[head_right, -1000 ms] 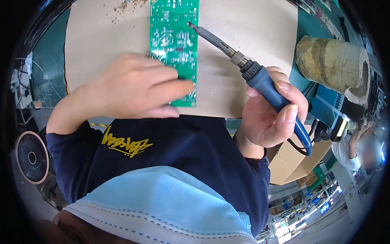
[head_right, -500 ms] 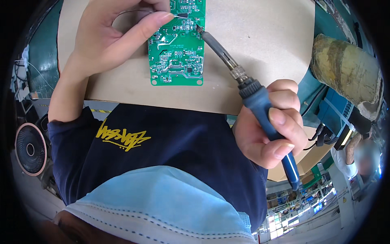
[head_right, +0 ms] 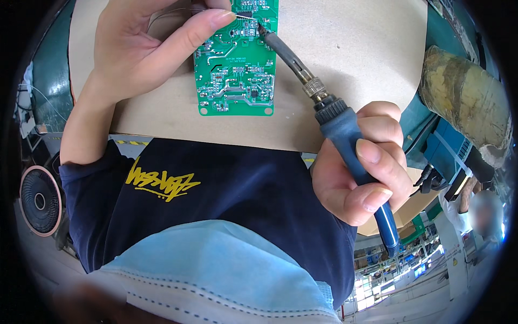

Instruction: Soldering components on printed circuit boards at an assembly station.

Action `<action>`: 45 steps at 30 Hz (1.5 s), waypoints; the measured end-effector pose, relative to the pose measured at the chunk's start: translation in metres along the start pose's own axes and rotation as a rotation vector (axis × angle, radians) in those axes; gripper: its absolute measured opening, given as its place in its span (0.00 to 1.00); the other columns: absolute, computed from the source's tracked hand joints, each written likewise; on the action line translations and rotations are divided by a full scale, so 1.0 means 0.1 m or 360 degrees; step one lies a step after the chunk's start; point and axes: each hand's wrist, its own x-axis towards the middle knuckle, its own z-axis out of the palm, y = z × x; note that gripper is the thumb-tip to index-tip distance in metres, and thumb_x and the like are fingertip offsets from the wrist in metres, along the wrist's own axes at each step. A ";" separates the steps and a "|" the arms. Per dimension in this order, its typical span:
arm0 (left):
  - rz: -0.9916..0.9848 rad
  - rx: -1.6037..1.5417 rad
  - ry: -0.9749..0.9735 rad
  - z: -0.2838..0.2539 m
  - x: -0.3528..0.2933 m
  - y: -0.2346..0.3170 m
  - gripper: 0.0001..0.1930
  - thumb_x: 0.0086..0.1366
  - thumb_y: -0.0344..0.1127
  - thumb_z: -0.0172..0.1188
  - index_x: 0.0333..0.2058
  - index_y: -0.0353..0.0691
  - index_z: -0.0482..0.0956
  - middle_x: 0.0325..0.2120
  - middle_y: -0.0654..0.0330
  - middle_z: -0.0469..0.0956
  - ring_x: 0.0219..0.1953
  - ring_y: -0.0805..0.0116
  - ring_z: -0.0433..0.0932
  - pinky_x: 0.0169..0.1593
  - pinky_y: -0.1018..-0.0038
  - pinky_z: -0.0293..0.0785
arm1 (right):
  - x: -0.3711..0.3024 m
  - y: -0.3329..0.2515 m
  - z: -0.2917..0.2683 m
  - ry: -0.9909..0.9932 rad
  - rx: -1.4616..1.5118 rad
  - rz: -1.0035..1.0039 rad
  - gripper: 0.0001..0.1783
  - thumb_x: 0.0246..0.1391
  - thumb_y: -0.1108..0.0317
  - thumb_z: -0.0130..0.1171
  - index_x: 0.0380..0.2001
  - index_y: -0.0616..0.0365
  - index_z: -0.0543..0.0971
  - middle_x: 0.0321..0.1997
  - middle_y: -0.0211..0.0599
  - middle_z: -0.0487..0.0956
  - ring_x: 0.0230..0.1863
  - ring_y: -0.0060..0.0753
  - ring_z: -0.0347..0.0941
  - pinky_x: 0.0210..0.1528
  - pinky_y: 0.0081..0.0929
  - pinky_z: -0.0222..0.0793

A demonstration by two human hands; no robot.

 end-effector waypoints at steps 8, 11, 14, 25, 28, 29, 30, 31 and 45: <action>0.0109 0.0041 0.0012 0.02 -0.05 -0.09 0.05 0.53 0.25 0.66 0.29 0.39 0.78 0.20 0.61 0.73 0.22 0.66 0.70 0.30 0.72 0.64 | 0.05 0.01 -0.11 -0.0271 -0.0047 -0.0049 0.22 0.67 0.56 0.43 0.41 0.67 0.76 0.18 0.35 0.68 0.18 0.32 0.61 0.27 0.38 0.55; 0.0024 -0.0007 0.0012 0.01 -0.04 -0.07 0.05 0.53 0.25 0.66 0.28 0.39 0.78 0.20 0.62 0.73 0.21 0.66 0.69 0.31 0.72 0.63 | 0.04 0.01 -0.12 -0.0276 -0.0047 -0.0038 0.22 0.67 0.56 0.43 0.41 0.68 0.76 0.18 0.35 0.68 0.18 0.32 0.61 0.27 0.38 0.55; 0.0136 0.0059 0.0022 0.01 -0.01 -0.07 0.05 0.53 0.25 0.66 0.28 0.39 0.79 0.20 0.62 0.73 0.22 0.67 0.69 0.32 0.72 0.63 | 0.04 0.02 -0.12 -0.0268 -0.0053 -0.0050 0.22 0.66 0.56 0.43 0.41 0.68 0.76 0.18 0.35 0.68 0.18 0.32 0.61 0.27 0.38 0.55; 0.0164 0.0082 0.0017 0.01 0.01 -0.07 0.05 0.53 0.26 0.66 0.28 0.40 0.79 0.20 0.63 0.73 0.23 0.66 0.69 0.34 0.72 0.63 | 0.00 0.00 -0.01 -0.0044 0.0037 0.0008 0.21 0.62 0.58 0.43 0.36 0.65 0.79 0.21 0.42 0.76 0.19 0.32 0.60 0.31 0.37 0.50; 0.0262 0.0166 -0.0014 0.00 0.03 -0.03 0.05 0.53 0.27 0.66 0.28 0.40 0.79 0.20 0.63 0.73 0.23 0.66 0.69 0.34 0.72 0.63 | 0.00 -0.01 0.01 -0.0017 0.0037 0.0017 0.21 0.61 0.58 0.43 0.36 0.65 0.79 0.21 0.42 0.76 0.19 0.32 0.59 0.31 0.38 0.50; 0.0285 0.0178 -0.0021 -0.01 0.04 -0.01 0.05 0.53 0.27 0.66 0.28 0.40 0.79 0.20 0.63 0.73 0.22 0.66 0.69 0.34 0.72 0.63 | 0.00 -0.01 0.02 -0.0022 0.0004 0.0020 0.21 0.61 0.58 0.43 0.36 0.65 0.79 0.21 0.42 0.76 0.19 0.32 0.59 0.31 0.38 0.50; 0.0191 0.0107 0.0002 -0.01 0.05 0.01 0.05 0.53 0.27 0.66 0.28 0.40 0.79 0.20 0.62 0.73 0.22 0.67 0.69 0.34 0.72 0.63 | 0.01 -0.01 0.02 -0.0019 -0.0003 0.0014 0.21 0.60 0.58 0.44 0.35 0.65 0.79 0.21 0.42 0.76 0.19 0.32 0.59 0.31 0.38 0.50; 0.0144 0.0071 0.0013 -0.02 0.05 0.04 0.05 0.53 0.27 0.66 0.28 0.40 0.79 0.20 0.62 0.73 0.22 0.67 0.69 0.34 0.72 0.63 | 0.01 -0.01 0.02 -0.0019 0.0020 0.0011 0.20 0.60 0.58 0.44 0.35 0.65 0.79 0.21 0.42 0.76 0.19 0.32 0.59 0.31 0.38 0.50; 0.0089 0.0006 0.0001 -0.01 -0.02 -0.07 0.05 0.53 0.26 0.67 0.28 0.38 0.79 0.20 0.61 0.73 0.23 0.66 0.69 0.34 0.71 0.63 | 0.00 -0.02 0.01 -0.0063 -0.0068 0.0013 0.20 0.60 0.57 0.45 0.35 0.64 0.77 0.18 0.37 0.72 0.19 0.30 0.58 0.32 0.37 0.49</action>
